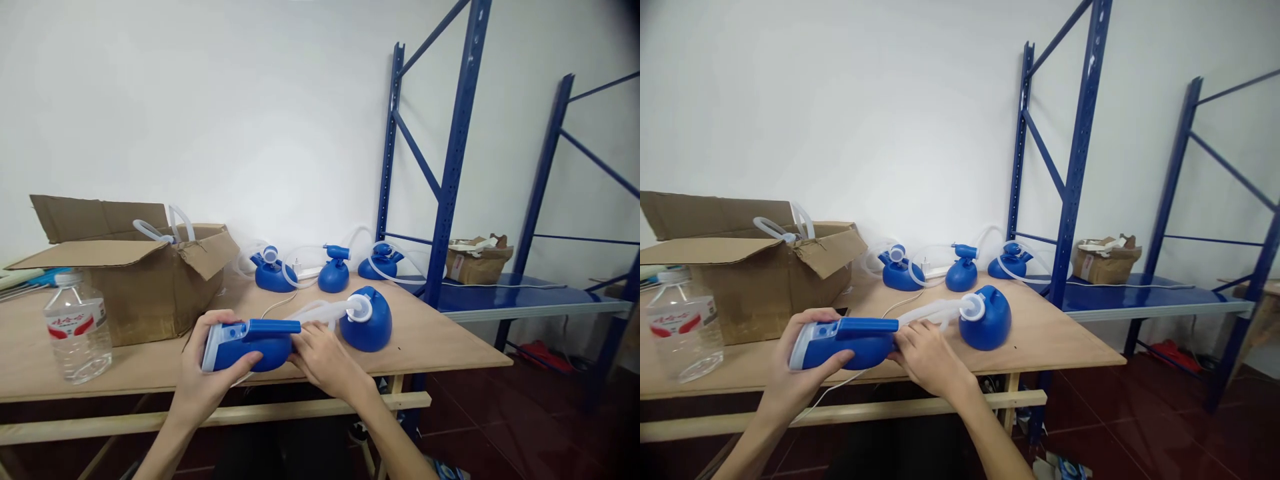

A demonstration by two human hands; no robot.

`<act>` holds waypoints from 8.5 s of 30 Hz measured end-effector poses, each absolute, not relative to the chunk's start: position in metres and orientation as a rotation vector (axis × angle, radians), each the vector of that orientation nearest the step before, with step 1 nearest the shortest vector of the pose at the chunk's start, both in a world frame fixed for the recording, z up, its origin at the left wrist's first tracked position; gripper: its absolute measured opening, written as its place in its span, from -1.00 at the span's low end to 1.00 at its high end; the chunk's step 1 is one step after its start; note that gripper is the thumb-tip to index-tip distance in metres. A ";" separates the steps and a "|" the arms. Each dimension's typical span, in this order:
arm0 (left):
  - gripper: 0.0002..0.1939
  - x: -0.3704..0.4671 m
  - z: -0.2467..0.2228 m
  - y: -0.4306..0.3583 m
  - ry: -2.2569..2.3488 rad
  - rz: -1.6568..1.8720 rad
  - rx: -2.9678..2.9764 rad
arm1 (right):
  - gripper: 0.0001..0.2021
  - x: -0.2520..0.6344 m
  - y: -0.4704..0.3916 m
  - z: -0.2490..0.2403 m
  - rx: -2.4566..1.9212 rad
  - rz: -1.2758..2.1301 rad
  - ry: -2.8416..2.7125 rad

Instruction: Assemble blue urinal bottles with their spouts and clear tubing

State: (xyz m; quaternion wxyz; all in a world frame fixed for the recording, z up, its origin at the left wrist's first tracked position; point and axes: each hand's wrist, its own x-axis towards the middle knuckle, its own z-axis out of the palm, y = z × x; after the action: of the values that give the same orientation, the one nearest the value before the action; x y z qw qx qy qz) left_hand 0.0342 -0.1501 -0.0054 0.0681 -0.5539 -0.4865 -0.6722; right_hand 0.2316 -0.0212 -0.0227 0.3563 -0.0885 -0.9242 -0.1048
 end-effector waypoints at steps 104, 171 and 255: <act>-0.37 0.062 -0.006 -0.132 -1.948 -2.301 -1.265 | -0.45 0.225 0.028 -0.057 -0.194 1.738 -1.946; -0.37 0.058 -0.006 -0.131 -1.947 -2.278 -1.333 | -0.62 0.216 0.011 -0.046 -0.317 1.123 -1.940; -0.37 0.026 -0.017 -0.124 -2.096 -1.452 -1.958 | -0.27 0.225 0.037 -0.048 -0.527 1.431 -1.888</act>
State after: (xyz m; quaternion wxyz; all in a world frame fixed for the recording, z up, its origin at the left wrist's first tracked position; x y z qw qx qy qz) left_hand 0.0256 -0.1239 -0.0168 -0.0366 -0.6085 -0.6516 -0.4514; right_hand 0.2246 0.0367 -0.0483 0.3498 -0.2036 -0.7287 0.5525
